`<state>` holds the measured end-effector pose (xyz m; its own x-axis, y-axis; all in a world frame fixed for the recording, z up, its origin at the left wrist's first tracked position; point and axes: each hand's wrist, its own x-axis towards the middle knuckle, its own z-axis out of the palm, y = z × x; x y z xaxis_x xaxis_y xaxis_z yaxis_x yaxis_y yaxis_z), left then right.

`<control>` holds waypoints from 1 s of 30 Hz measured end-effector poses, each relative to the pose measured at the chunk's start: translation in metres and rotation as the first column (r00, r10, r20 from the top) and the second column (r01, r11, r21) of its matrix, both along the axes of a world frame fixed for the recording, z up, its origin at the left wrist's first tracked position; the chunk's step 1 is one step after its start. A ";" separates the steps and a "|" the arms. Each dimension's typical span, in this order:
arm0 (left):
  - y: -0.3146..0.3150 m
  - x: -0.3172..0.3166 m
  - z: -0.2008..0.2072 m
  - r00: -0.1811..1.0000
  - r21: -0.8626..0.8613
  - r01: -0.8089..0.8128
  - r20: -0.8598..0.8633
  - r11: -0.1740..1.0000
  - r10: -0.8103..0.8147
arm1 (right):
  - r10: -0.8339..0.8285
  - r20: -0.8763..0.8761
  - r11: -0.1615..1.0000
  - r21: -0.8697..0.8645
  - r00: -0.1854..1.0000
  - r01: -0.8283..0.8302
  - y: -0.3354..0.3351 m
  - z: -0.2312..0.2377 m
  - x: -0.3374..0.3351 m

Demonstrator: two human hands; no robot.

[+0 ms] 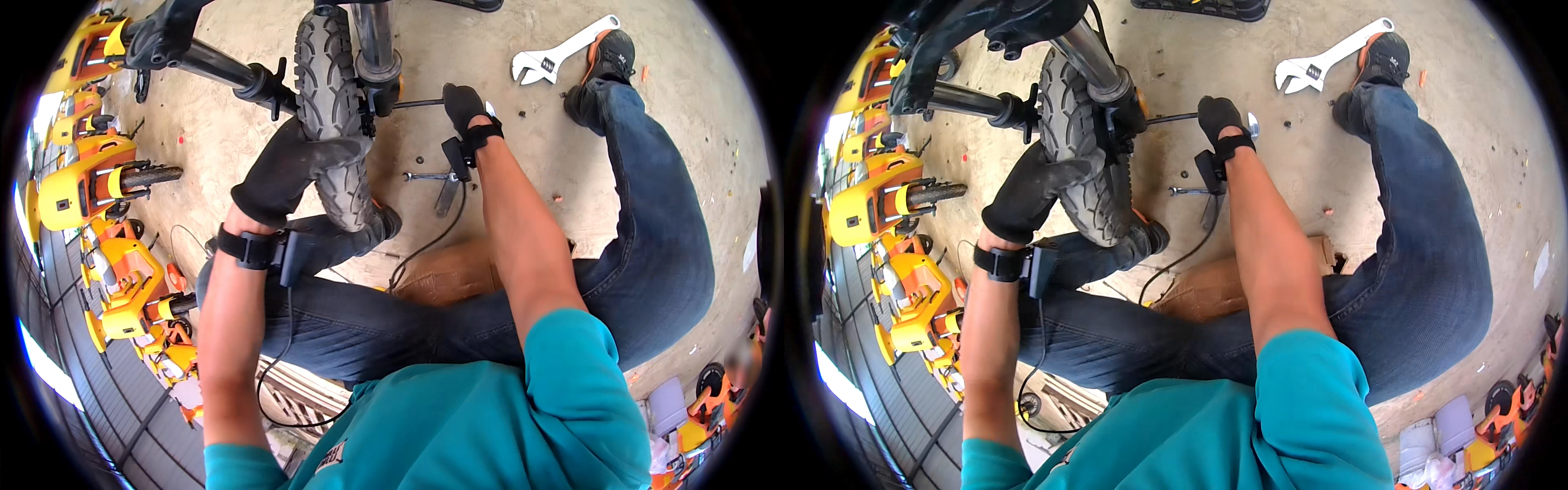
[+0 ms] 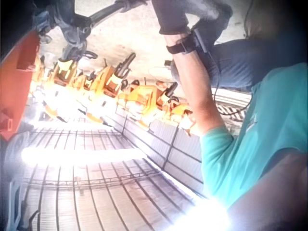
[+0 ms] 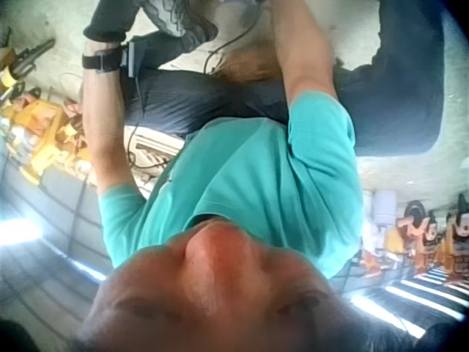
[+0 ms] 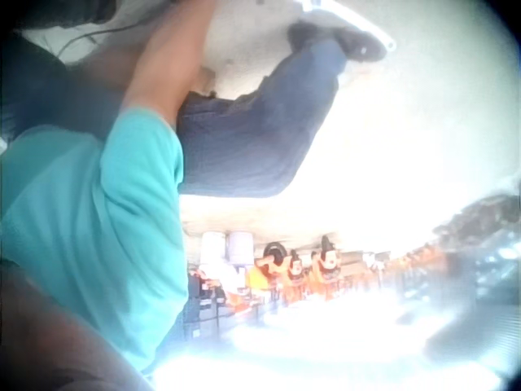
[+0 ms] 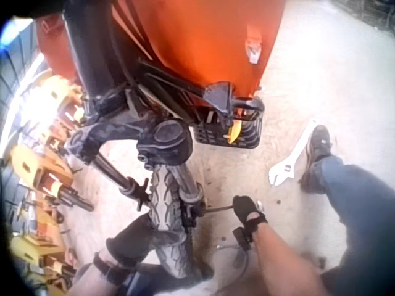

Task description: The person assembles a motorcycle front wheel by inserting an axle through the fork and hub, securing it with a nut, and tightening the assembly using wrenches.

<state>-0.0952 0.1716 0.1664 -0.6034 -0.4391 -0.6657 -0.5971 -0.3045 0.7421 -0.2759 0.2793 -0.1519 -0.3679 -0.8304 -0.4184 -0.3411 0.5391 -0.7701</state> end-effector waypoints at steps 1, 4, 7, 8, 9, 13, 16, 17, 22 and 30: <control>0.001 -0.002 -0.002 1.000 0.010 -0.006 0.017 1.000 0.006 | -0.036 -0.007 0.999 0.010 0.999 0.036 0.001 0.002 0.003; 0.003 -0.004 -0.001 0.999 -0.091 0.039 0.020 0.995 -0.038 | 0.067 -0.169 0.991 -0.102 0.983 -0.085 -0.002 0.007 -0.006; 0.004 -0.003 -0.002 0.998 -0.074 0.041 0.046 0.996 -0.038 | -0.185 0.279 0.975 -0.068 0.942 0.212 0.003 0.016 -0.005; 0.002 -0.003 -0.003 0.999 -0.073 0.030 0.018 0.997 -0.028 | -0.383 0.568 0.914 0.116 0.728 0.390 0.007 0.019 -0.005; 0.003 -0.002 -0.004 0.998 -0.047 0.045 -0.041 0.998 -0.047 | -0.473 0.792 0.842 0.278 0.385 0.462 0.010 0.022 -0.003; 0.004 0.000 -0.005 0.995 -0.032 0.044 -0.092 0.999 -0.047 | -0.489 0.867 0.688 0.316 0.095 0.654 0.019 0.031 0.005; 0.006 -0.002 -0.006 0.989 -0.034 0.033 -0.142 0.999 -0.037 | -0.535 0.827 0.693 0.312 0.173 0.650 0.022 0.026 0.000; 0.006 -0.002 -0.006 0.987 -0.029 0.027 -0.155 0.999 -0.031 | -0.552 0.808 0.702 0.317 0.206 0.638 0.024 0.023 -0.003; 0.004 0.001 -0.006 0.984 -0.351 0.152 -0.033 0.924 -0.175 | 0.383 -0.478 0.914 0.321 0.790 -0.249 0.057 0.000 -0.008; 0.039 0.023 -0.012 0.989 -0.754 0.147 0.119 0.640 -0.087 | 0.104 -0.212 0.847 0.530 0.972 0.025 0.109 -0.048 0.084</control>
